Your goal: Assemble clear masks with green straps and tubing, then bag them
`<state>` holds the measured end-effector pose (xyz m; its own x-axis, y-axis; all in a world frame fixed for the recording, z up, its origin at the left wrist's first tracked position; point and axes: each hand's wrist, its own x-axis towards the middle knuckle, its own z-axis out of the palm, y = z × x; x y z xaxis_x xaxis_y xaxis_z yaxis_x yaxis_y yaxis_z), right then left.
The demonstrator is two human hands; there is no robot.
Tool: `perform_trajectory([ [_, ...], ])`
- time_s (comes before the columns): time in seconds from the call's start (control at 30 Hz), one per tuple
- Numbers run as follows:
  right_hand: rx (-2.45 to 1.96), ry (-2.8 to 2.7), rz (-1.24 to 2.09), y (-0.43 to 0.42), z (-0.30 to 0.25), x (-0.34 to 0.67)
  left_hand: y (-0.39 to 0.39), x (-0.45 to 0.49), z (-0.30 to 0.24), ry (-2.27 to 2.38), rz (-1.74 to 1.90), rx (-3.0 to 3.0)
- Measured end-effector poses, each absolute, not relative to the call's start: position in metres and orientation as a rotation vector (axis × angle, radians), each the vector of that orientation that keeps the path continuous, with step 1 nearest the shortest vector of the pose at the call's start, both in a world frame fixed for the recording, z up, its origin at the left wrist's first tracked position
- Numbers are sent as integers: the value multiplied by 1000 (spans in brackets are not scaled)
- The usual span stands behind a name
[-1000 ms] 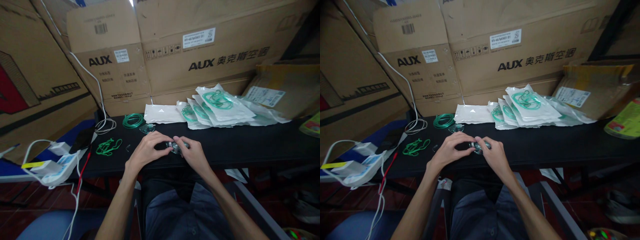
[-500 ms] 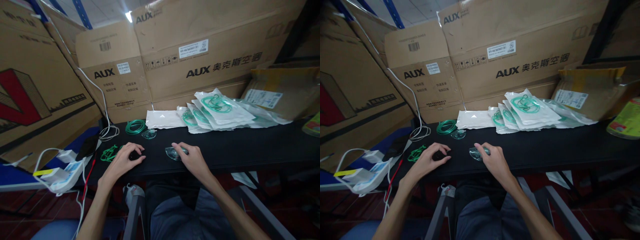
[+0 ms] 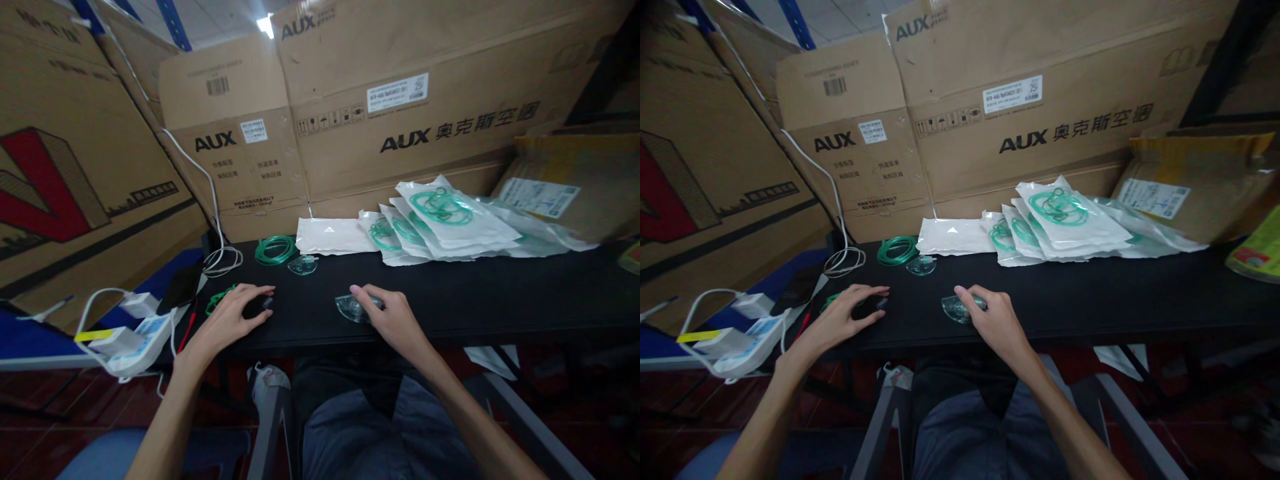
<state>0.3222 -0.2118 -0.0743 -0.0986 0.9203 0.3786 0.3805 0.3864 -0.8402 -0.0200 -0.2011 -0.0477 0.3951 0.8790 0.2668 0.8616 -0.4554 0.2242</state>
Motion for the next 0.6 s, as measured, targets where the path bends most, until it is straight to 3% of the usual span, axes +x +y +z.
perform_trajectory([
  [0.33,-1156,-1671,704,-211,-74,321,-201,-13,-49,1684,711,2550],
  [0.6,-1066,-1799,733,-176,-68,318,-158,51,-32,1614,993,2552],
])
